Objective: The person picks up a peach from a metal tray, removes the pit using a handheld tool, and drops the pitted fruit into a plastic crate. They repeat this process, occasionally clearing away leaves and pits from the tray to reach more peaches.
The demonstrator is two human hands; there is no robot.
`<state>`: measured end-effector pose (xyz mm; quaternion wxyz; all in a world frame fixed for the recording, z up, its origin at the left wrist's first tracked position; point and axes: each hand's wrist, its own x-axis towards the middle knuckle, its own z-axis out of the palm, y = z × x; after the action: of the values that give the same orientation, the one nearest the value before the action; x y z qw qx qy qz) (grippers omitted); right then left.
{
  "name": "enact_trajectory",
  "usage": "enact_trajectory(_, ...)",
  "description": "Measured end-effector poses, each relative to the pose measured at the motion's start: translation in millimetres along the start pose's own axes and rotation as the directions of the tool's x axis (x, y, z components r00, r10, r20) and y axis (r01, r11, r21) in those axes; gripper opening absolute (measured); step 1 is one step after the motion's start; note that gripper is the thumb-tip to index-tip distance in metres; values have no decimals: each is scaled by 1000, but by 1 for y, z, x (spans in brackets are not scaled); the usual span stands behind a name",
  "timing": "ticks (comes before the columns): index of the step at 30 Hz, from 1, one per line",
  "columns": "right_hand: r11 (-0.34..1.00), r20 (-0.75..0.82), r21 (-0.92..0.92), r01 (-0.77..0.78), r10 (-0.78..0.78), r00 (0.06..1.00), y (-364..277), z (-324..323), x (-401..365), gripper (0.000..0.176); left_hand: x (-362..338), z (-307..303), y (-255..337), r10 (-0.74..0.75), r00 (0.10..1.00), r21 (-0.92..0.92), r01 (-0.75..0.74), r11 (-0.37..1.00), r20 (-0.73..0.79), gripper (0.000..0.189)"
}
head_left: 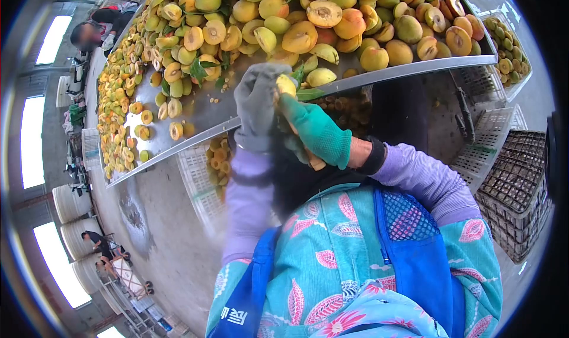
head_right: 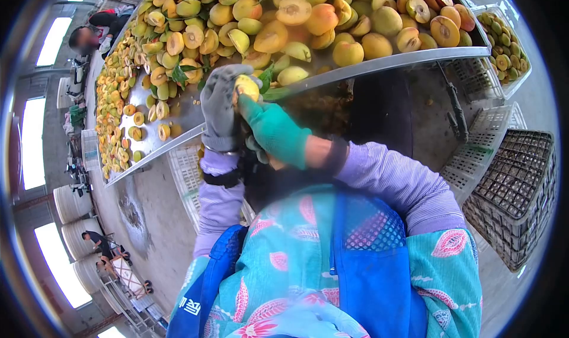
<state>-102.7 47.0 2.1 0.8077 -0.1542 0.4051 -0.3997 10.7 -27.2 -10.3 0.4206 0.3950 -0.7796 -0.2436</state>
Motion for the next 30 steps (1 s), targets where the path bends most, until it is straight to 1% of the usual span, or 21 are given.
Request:
enact_trajectory(1, 998, 8, -68, -6, 7, 1000, -5, -3, -4, 46, 5, 0, 1, -231, 972, -108, 235, 966, 53, 16)
enact_trajectory(2, 999, -1, -21, 39, -39, 999, -1, -1, -2, 46, 9, 0, 4, -438, 890, -200, 455, 868, 128, 13)
enact_trajectory(3, 996, -11, 26, 87, -86, 996, 3, 2, 2, 46, 15, -1, 12, -351, 926, -98, 366, 926, 142, 21)
enact_trajectory(4, 988, -23, 73, 139, -137, 990, 4, 4, 5, 46, 14, 2, 13, -342, 938, -192, 347, 918, 62, 21)
enact_trajectory(6, 991, 36, 54, 119, -121, 992, -3, 0, 2, 46, 6, 14, 12, -339, 936, -372, 284, 884, -92, 23)
enact_trajectory(7, 993, 57, 45, 109, -112, 992, -5, -6, 0, 46, 4, 18, 14, -432, 901, -485, 355, 799, -52, 24)
enact_trajectory(10, 952, 146, -301, 45, 0, 989, -8, -43, 18, 46, 1, 7, -6, -378, 895, -592, 441, 675, 236, 22)
enact_trajectory(11, 898, 97, -425, 117, -83, 992, -7, -45, 22, 45, 1, 1, -4, -316, 911, -598, 412, 688, 264, 14)
enact_trajectory(12, 915, 81, -388, 107, -82, 993, -6, -41, 21, 45, 1, -2, 0, -172, 966, -385, 235, 892, 191, 13)
enact_trajectory(13, 931, 67, -351, 103, -85, 994, -5, -34, 19, 46, 3, -4, 3, -1, 987, -129, 22, 991, 161, 13)
enact_trajectory(14, 945, 50, -311, 101, -90, 995, -5, -28, 18, 46, 6, -6, 4, 173, 968, 139, -199, 970, 180, 14)
enact_trajectory(16, 660, 35, -627, 413, -506, 862, 7, -29, 31, 44, -2, 12, -9, -32, 999, -107, 34, 994, 25, 20)
enact_trajectory(18, 377, 76, -807, 454, -696, 714, 3, -39, 33, 41, -6, 11, -9, 48, 999, 108, -46, 993, -17, 24)
enact_trajectory(19, 261, 79, -861, 436, -779, 621, 1, -43, 36, 40, -11, 7, -14, -176, 982, -60, 180, 982, 62, 29)
enact_trajectory(20, 420, -44, -790, 448, -766, 641, 1, -57, 63, 39, -16, 10, -13, -314, 945, -290, 328, 899, 93, 31)
enact_trajectory(22, 830, -208, -417, 370, -483, 850, -32, -43, 32, 42, -22, 19, -5, -523, 819, -662, 528, 531, 234, 35)
enact_trajectory(23, 811, -205, -374, 450, -545, 813, -26, -38, 27, 43, -21, 20, -5, -586, 748, -883, 456, 113, 312, 46)
enact_trajectory(24, 782, -203, -334, 526, -605, 770, -14, -31, 19, 45, -19, 22, 0, -557, 802, -868, 417, 269, 213, 45)
enact_trajectory(25, 758, -208, -402, 513, -621, 755, -4, -32, 20, 46, -16, 24, 10, -511, 852, -834, 363, 416, 116, 44)
enact_trajectory(28, 683, -265, -606, 408, -657, 706, 13, -31, 32, 45, -15, 12, 25, -435, 885, -744, 403, 532, 168, 39)
enact_trajectory(30, 730, -176, -487, 479, -619, 765, -5, -39, 35, 45, -13, 1, 19, -363, 917, -349, 398, 848, 165, 38)
